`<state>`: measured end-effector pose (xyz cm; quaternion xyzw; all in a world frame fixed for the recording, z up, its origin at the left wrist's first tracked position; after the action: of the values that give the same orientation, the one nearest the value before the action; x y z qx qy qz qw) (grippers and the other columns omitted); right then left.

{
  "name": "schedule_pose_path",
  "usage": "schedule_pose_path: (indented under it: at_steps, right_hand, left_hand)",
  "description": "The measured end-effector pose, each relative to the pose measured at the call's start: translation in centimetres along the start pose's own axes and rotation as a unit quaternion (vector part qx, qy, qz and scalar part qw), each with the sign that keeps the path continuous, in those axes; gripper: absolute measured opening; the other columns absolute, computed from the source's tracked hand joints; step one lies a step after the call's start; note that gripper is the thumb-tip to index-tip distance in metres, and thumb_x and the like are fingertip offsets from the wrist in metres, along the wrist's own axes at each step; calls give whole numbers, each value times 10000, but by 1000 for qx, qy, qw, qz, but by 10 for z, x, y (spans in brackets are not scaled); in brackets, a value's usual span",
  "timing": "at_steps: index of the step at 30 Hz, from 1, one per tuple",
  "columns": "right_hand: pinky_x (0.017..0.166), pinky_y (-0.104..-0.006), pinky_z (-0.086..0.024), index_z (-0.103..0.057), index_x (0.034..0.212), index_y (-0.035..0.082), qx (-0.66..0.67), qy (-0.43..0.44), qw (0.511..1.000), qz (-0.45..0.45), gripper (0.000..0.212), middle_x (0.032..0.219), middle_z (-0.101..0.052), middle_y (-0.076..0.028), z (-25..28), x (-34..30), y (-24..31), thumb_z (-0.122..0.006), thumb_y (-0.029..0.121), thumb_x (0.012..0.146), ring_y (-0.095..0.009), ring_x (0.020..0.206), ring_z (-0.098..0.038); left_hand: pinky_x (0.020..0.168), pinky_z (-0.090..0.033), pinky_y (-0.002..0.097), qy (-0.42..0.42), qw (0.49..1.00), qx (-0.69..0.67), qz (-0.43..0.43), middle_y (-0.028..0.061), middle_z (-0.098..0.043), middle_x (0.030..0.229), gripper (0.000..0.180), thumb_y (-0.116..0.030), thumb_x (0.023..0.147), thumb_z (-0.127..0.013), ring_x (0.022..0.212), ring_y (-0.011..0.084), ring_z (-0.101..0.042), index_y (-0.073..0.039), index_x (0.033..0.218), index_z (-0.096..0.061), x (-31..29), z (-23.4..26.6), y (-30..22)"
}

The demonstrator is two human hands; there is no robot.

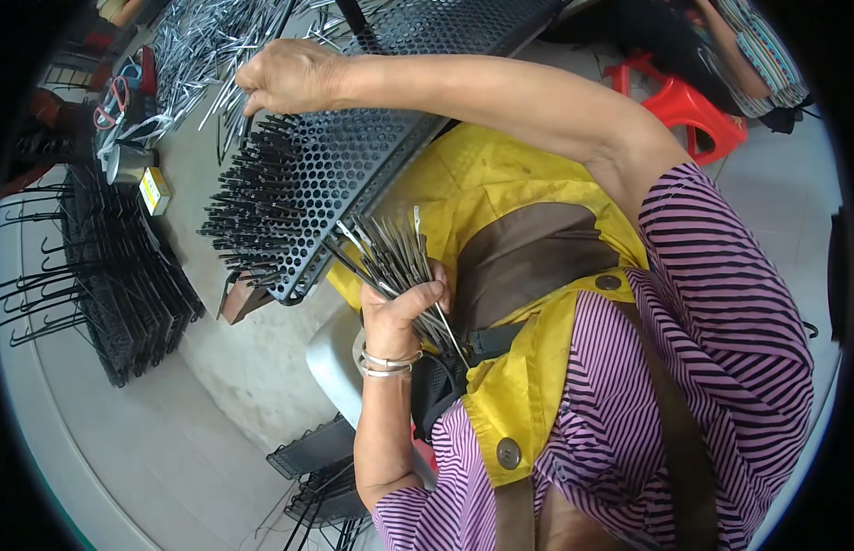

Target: The recorder is picking up individual metal pins from a large pile and inserting them into specific holes in a perforated metal board.

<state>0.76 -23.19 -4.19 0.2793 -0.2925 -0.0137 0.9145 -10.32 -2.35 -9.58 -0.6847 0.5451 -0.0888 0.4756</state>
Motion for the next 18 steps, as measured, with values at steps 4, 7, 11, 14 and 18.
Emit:
schedule_pose_path:
  at_steps: [4, 7, 11, 14, 18]
  right_hand:
    - [578, -398, -434, -485, 605, 34, -47, 0, 997, -58, 292, 594, -556, -114, 5, -1, 4, -648, 233, 744, -276, 589, -565]
    - [598, -404, -447, -503, 624, 35, -94, 2, 993, -73, 272, 615, -570, -116, 6, 2, 3, -650, 232, 742, -288, 627, -585]
    - [602, -413, -462, -535, 653, 30, -107, 26, 991, -73, 246, 627, -577, -132, 5, 6, 7, -649, 230, 740, -308, 653, -599]
    - [590, -409, -468, -534, 656, 22, -113, 20, 993, -32, 257, 601, -567, -142, 6, 1, 9, -645, 238, 742, -317, 638, -597]
    - [534, -412, -448, -502, 628, 12, -111, -10, 993, 43, 337, 486, -495, -139, -3, -19, 1, -636, 294, 754, -324, 509, -550]
  left_hand:
    - [461, -447, 270, -7, 1000, 12, 4, 110, -562, 683, 316, 42, 612, -609, 513, 182, -542, 12, 911, -513, 0, 2, 2]
    - [461, -450, 270, -7, 1000, 13, 7, 111, -564, 685, 302, 43, 611, -610, 513, 182, -545, 13, 896, -514, -1, 2, 1]
    - [464, -454, 271, -6, 1000, 11, 4, 114, -565, 688, 288, 46, 611, -608, 516, 184, -549, 13, 883, -516, 0, 1, 1]
    - [464, -454, 271, -5, 1000, 10, 3, 116, -566, 688, 284, 49, 612, -602, 515, 184, -547, 17, 880, -516, 0, 2, 1]
    - [463, -453, 271, -9, 1000, 15, 3, 118, -567, 689, 282, 54, 610, -597, 514, 184, -547, 20, 877, -514, -1, -1, 0]
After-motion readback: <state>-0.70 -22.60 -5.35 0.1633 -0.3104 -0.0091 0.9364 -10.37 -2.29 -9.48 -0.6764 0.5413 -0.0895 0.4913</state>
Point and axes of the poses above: each hand's wrist, its own x-axis towards the middle knuckle, its own z-axis out of the back of the hand, y = z × x, the point moved 2 cm from there along x, towards the middle knuckle
